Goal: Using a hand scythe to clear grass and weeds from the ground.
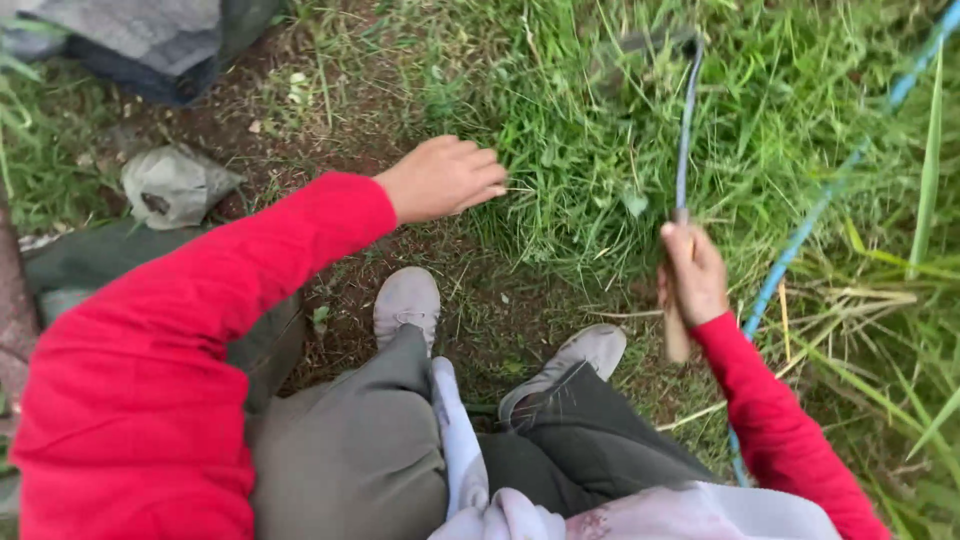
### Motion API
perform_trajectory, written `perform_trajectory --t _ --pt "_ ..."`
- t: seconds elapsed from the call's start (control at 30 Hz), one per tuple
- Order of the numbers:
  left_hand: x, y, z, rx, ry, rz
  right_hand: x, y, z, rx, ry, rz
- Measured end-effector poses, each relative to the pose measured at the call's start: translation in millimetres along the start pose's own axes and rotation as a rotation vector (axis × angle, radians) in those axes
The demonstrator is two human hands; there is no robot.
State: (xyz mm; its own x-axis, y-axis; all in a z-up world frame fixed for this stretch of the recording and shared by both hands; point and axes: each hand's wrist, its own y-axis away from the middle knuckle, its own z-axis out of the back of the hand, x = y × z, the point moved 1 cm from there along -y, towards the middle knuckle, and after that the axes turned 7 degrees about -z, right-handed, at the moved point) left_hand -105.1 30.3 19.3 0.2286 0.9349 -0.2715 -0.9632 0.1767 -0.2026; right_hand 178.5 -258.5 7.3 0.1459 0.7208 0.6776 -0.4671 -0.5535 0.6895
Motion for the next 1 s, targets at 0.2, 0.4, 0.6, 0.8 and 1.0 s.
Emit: perform_trajectory --t 0.2,0.4,0.6,0.8,1.0 --pt "-10 53 -18 0.072 0.031 0.284 105 -16 12 -0.024 -0.190 0.446" --pt "-15 73 -1 0.010 0.174 0.579 129 -107 -40 -0.055 -0.227 0.487" --pt "-17 79 14 0.037 0.157 0.624 102 -91 -57 0.129 0.097 0.133" --pt "-9 79 13 -0.004 0.166 0.586 154 -68 -63 0.180 -0.074 0.278" --pt "-3 69 15 -0.028 0.176 0.561 123 -104 -105 0.103 -0.031 0.244"
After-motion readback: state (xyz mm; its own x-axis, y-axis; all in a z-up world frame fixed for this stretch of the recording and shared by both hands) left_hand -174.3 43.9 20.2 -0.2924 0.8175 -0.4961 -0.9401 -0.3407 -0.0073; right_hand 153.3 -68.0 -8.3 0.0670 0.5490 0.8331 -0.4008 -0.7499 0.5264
